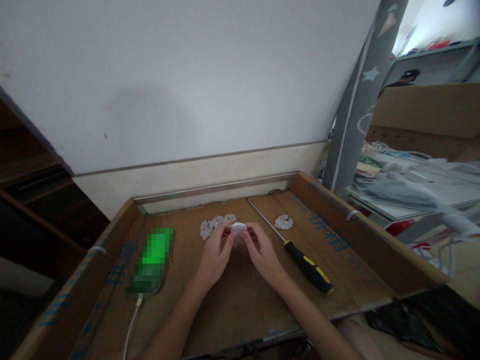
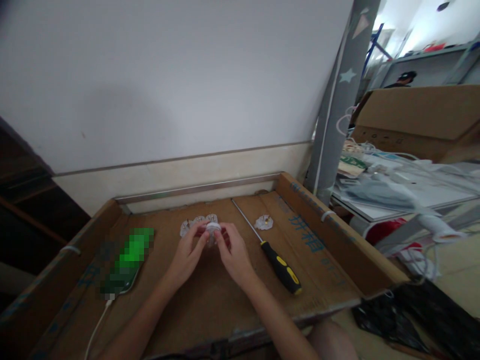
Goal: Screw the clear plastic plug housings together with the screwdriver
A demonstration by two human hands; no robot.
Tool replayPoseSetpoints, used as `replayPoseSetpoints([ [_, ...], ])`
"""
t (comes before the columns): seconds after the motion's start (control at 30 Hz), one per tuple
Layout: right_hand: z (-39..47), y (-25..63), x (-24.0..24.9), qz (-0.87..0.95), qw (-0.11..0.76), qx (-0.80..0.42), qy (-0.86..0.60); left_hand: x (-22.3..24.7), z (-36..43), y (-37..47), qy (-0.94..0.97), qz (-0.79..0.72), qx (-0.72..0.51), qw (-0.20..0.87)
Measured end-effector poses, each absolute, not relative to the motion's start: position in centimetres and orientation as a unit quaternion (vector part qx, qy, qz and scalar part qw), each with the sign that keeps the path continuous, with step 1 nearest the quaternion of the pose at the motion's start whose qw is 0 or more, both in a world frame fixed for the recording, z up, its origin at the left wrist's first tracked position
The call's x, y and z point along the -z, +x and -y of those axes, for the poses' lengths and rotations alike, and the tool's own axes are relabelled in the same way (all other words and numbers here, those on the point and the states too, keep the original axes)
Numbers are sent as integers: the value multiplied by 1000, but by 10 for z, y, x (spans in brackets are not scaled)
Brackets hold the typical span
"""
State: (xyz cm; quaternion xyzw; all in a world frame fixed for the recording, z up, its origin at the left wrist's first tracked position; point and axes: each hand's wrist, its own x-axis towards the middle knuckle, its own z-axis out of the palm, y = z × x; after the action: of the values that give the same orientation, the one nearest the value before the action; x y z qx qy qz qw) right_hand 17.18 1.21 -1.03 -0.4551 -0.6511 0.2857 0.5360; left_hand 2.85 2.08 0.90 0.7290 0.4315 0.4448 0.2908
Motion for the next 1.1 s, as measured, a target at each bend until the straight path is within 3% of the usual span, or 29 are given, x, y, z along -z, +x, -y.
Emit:
replayPoseSetpoints([
  [0.43, -2, 172, 7, 675, 493, -208, -508, -5, -28, 27, 720, -407, -466, 314],
  [0.53, 28, 183, 7, 667, 484, -123, -554, -3, -32, 21, 661, -457, -531, 270],
  [0.67, 76, 227, 18, 619, 327, 190, -688, -4, -38, 16, 567, -489, -612, 254],
  [0.8, 94, 269, 39, 590, 245, 262, -723, -3, -39, 19, 551, -483, -626, 268],
  [0.9, 93, 276, 43, 613, 294, 208, -703, -1, -39, 21, 554, -476, -625, 276],
  [1.0, 90, 268, 27, 631, 425, 96, -642, -2, -40, 19, 554, -476, -632, 258],
  [1.1, 88, 255, -9, 629, 547, 81, -546, -2, -40, 18, 550, -481, -644, 226],
])
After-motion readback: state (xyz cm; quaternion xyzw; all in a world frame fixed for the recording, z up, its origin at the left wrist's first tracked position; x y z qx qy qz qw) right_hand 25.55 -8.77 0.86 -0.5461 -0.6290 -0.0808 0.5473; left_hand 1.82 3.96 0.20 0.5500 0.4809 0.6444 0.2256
